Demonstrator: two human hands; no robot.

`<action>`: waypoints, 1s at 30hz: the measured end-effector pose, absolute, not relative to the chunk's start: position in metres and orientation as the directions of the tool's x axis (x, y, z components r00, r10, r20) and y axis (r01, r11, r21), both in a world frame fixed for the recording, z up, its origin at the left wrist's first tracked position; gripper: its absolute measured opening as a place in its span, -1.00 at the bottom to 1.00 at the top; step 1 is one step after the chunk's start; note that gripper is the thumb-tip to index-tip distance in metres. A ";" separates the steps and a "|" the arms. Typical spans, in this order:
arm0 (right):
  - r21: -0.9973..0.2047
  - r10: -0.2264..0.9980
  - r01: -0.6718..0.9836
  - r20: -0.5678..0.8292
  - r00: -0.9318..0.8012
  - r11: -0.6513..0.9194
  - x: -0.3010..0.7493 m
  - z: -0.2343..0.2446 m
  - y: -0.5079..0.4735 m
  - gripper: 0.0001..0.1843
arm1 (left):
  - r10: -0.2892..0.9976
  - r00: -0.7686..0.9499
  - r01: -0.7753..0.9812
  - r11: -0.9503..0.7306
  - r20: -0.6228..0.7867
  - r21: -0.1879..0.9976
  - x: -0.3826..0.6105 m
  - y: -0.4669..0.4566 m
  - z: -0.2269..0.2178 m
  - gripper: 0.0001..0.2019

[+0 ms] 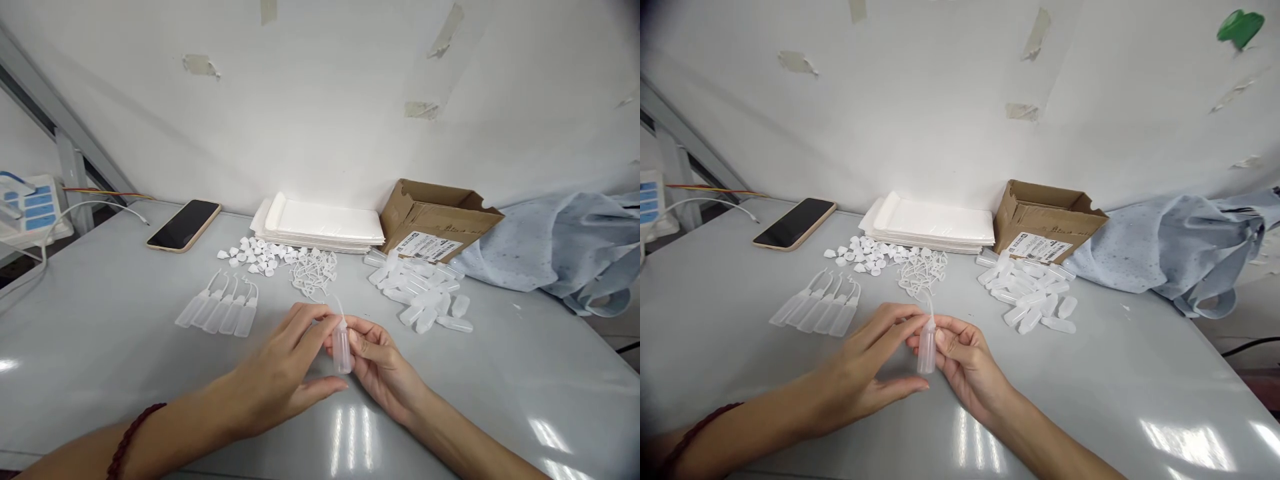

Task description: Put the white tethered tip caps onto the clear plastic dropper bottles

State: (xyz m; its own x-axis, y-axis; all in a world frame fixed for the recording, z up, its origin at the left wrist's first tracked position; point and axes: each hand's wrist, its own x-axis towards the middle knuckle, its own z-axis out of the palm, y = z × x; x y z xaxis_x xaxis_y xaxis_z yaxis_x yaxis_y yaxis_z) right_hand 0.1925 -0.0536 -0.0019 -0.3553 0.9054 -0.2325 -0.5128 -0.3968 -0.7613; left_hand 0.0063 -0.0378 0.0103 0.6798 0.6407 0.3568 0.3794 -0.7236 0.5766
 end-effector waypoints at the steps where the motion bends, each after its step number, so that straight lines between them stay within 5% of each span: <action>1: -0.759 0.904 -0.514 -0.231 -0.360 -0.398 0.192 -0.002 -0.054 -0.78 | 0.654 0.678 0.388 -0.707 0.336 0.591 0.006 -0.038 0.009 -0.46; 7: -0.776 0.904 -0.500 -0.206 -0.375 -0.384 0.190 -0.002 -0.056 -0.81 | 0.711 0.661 0.408 -0.609 0.240 0.680 0.006 -0.038 0.012 -0.48; 14: -0.855 0.913 -0.400 -0.183 -0.365 -0.331 0.189 0.000 -0.057 -0.77 | 0.647 0.718 0.382 -0.674 0.255 0.633 0.002 -0.031 0.020 -0.53; 21: -0.994 0.966 -0.048 -0.083 -0.244 -0.098 0.192 0.001 -0.054 -0.74 | 0.534 0.806 0.415 -0.818 0.257 0.399 -0.010 -0.020 0.027 -0.57; 30: -0.841 0.912 0.401 0.233 -0.337 0.363 0.177 -0.016 -0.048 -0.63 | 0.704 0.708 0.595 -0.632 0.046 0.497 -0.053 0.016 0.031 -0.64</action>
